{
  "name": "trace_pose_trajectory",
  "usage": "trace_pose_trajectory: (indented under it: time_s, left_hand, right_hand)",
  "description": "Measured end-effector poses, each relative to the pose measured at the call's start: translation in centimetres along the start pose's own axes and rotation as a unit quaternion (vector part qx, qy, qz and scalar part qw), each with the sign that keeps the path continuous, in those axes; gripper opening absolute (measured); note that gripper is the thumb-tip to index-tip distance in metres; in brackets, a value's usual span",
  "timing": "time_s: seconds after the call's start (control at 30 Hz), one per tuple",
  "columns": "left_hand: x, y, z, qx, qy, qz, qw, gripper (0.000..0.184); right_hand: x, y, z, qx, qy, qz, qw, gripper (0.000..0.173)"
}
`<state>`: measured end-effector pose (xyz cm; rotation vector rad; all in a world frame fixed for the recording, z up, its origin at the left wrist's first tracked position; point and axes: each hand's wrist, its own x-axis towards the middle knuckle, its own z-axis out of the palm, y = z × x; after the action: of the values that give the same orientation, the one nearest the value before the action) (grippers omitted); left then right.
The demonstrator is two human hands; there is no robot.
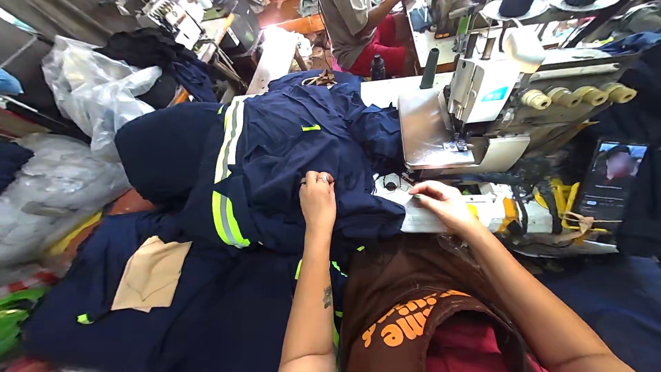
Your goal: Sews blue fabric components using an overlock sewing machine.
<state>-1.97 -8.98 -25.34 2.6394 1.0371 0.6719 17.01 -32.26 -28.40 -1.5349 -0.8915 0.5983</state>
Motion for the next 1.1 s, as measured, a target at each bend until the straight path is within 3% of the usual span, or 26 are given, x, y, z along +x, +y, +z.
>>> trace_pose_trajectory:
  time_s: [0.1, 0.2, 0.3, 0.4, 0.63, 0.77, 0.93, 1.0, 1.1]
  left_hand:
    - [1.3, 3.2, 0.8, -0.056, 0.044, 0.086, 0.994, 0.011]
    - [3.6, 7.2, 2.9, -0.130, -0.002, 0.123, 0.984, 0.019]
    - [5.8, 10.1, 5.3, -0.084, -0.056, 0.102, 0.990, 0.037]
    - [7.7, 11.2, 5.8, -0.028, -0.132, 0.053, 0.989, 0.031]
    - [11.8, 10.0, 2.4, -0.104, -0.158, -0.009, 0.982, 0.026]
    - [14.2, 9.9, 0.2, -0.140, -0.141, 0.057, 0.978, 0.030]
    - [15.3, 11.9, -3.8, -0.251, -0.047, 0.094, 0.962, 0.016]
    - [14.4, 12.9, -5.9, -0.294, -0.010, 0.129, 0.947, 0.014]
    - [11.0, 14.8, -8.5, -0.332, -0.016, 0.194, 0.923, 0.011]
  right_hand:
    - [-1.2, 1.3, -3.3, 0.089, 0.101, 0.007, 0.991, 0.018]
    - [-1.8, 1.8, -4.8, 0.214, 0.138, 0.006, 0.967, 0.022]
    - [-1.9, 1.9, -4.4, 0.178, 0.127, 0.004, 0.976, 0.019]
    - [-2.0, 2.0, -4.1, 0.136, 0.115, -0.013, 0.984, 0.019]
    - [-2.0, 2.4, -4.3, 0.166, 0.112, -0.022, 0.979, 0.019]
    - [-2.0, 2.5, -4.3, 0.164, 0.112, -0.026, 0.980, 0.020]
    - [-2.0, 2.0, -4.2, 0.151, 0.117, -0.023, 0.981, 0.018]
    - [-2.2, -0.1, -4.0, 0.107, 0.134, -0.025, 0.985, 0.016]
    - [-2.7, -4.5, -3.4, 0.029, 0.153, -0.101, 0.983, 0.017]
